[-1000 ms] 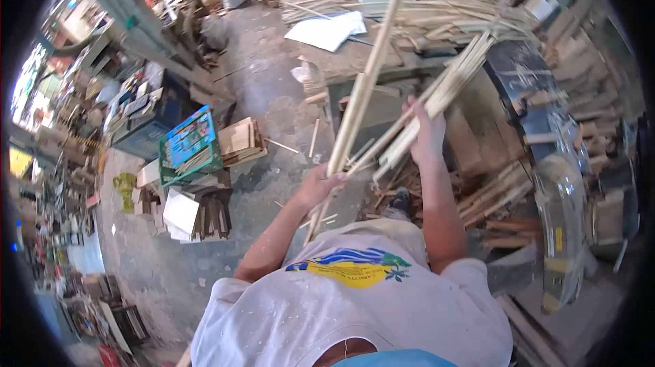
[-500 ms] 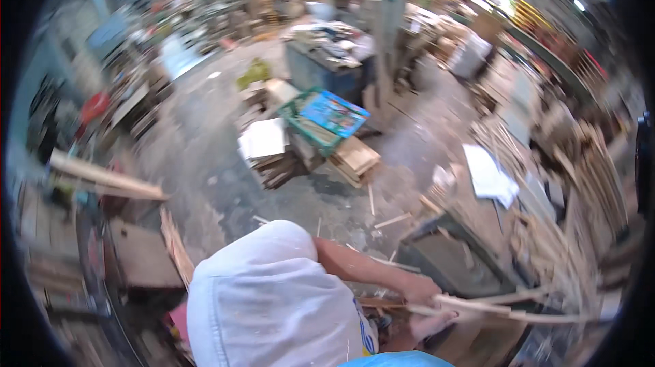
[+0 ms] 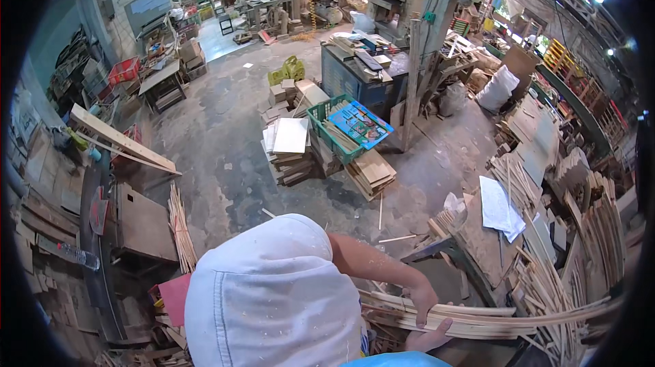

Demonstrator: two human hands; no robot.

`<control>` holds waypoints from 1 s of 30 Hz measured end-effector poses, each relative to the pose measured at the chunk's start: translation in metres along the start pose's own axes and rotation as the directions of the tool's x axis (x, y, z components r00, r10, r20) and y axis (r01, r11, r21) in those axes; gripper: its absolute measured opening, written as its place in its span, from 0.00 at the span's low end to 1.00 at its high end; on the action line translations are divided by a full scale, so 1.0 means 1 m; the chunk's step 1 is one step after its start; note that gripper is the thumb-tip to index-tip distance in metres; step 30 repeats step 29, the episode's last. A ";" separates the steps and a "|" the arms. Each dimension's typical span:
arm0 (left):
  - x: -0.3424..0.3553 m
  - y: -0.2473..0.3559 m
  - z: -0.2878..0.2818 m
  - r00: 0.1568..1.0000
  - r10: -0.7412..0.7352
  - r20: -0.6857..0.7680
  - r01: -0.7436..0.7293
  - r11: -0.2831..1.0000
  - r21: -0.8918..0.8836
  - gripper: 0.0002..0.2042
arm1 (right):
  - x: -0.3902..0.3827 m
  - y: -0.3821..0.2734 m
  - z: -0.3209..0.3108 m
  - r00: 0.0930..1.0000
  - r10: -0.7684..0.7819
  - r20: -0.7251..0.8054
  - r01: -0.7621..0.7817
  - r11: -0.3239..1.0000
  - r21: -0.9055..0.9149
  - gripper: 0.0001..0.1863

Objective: The person uses a push stick to feed a wooden plank through a table saw, creating thin strips. They then measure the strips with a metal ruler and proceed to gather, sort, and stack the resulting wood pieces on the workshop floor.

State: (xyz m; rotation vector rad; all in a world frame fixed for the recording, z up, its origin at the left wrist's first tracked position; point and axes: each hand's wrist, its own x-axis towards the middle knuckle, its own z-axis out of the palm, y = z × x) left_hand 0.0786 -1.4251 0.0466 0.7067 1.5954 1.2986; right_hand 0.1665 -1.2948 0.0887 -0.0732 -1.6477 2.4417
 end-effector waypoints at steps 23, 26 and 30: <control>0.010 0.040 -0.007 0.984 -0.156 0.083 0.138 0.972 0.189 0.29 | -0.002 -0.016 0.007 0.973 -0.054 -0.226 0.049 0.998 -0.028 0.35; 0.016 0.046 -0.005 0.955 -0.259 0.143 0.232 0.956 0.178 0.30 | 0.002 -0.012 -0.006 0.958 0.049 -0.283 -0.056 0.998 -0.016 0.33; 0.024 0.043 0.005 0.983 -0.179 0.045 0.167 0.965 0.202 0.25 | 0.009 -0.003 -0.024 0.952 0.092 -0.293 -0.060 0.991 0.117 0.36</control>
